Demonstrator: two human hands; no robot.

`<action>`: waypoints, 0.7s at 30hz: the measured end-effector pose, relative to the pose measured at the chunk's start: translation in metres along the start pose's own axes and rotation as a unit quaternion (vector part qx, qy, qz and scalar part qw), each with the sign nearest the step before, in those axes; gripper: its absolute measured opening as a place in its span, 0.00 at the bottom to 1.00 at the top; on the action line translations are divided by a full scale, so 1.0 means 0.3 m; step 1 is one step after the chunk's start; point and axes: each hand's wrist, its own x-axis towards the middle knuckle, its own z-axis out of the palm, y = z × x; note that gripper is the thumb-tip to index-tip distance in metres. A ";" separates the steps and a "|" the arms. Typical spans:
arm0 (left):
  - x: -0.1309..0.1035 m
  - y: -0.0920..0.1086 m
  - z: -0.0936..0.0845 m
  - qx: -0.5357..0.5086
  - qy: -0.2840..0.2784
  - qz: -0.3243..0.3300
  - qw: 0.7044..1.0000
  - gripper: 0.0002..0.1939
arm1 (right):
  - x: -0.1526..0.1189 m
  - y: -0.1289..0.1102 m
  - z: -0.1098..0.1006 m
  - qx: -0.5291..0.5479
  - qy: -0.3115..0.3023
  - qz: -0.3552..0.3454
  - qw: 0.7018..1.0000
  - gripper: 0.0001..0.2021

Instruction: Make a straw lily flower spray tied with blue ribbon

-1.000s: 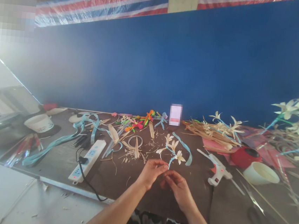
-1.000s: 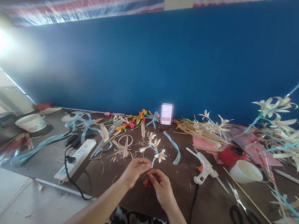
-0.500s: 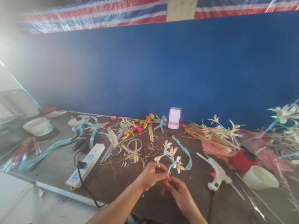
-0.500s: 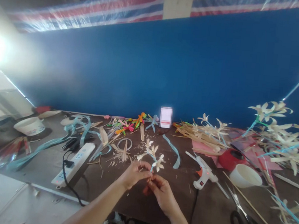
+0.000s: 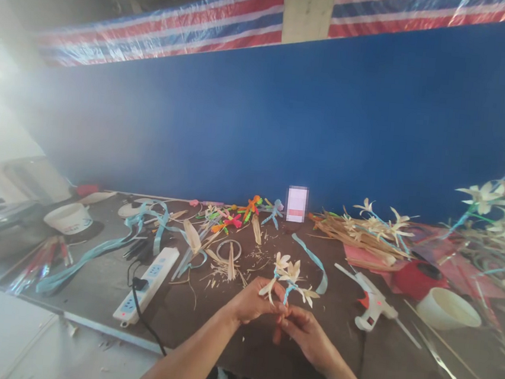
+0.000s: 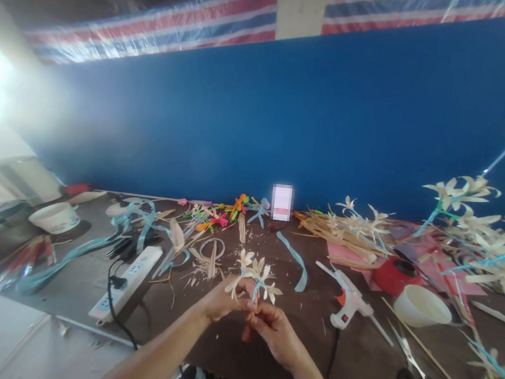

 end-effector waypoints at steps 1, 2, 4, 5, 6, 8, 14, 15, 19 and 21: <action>0.003 -0.005 0.001 -0.002 0.003 0.004 1.000 0.13 | 0.002 -0.001 -0.001 0.002 0.000 0.001 1.000 0.10; 0.007 -0.011 0.002 -0.003 0.010 0.013 1.000 0.13 | 0.004 -0.002 -0.003 0.004 0.001 0.002 1.000 0.11; 0.017 -0.024 0.001 -0.004 0.037 0.033 0.999 0.14 | 0.011 0.000 -0.006 0.004 0.009 0.002 1.000 0.11; 0.022 -0.029 0.000 -0.002 0.049 0.038 0.998 0.14 | 0.016 0.001 -0.007 0.002 0.014 0.002 1.000 0.11; 0.027 -0.033 -0.003 -0.001 0.061 0.039 0.997 0.14 | 0.022 0.002 -0.008 -0.002 0.019 0.001 1.000 0.12; 0.037 -0.034 -0.012 0.005 0.073 0.034 0.997 0.15 | 0.037 0.003 -0.007 -0.011 0.031 -0.003 0.999 0.12; 0.058 0.006 -0.030 0.064 0.134 0.070 0.986 0.12 | 0.080 0.018 0.004 -0.077 0.109 -0.041 0.990 0.12; 0.060 0.017 -0.030 0.075 0.142 0.075 0.984 0.12 | 0.087 0.024 0.006 -0.090 0.125 -0.042 0.987 0.13; 0.071 0.054 -0.039 0.096 0.141 0.082 0.982 0.12 | 0.113 0.040 0.016 -0.123 0.180 -0.048 0.975 0.13; 0.081 0.055 -0.055 0.101 0.135 0.081 0.982 0.12 | 0.129 0.037 0.021 -0.123 0.192 -0.049 0.972 0.13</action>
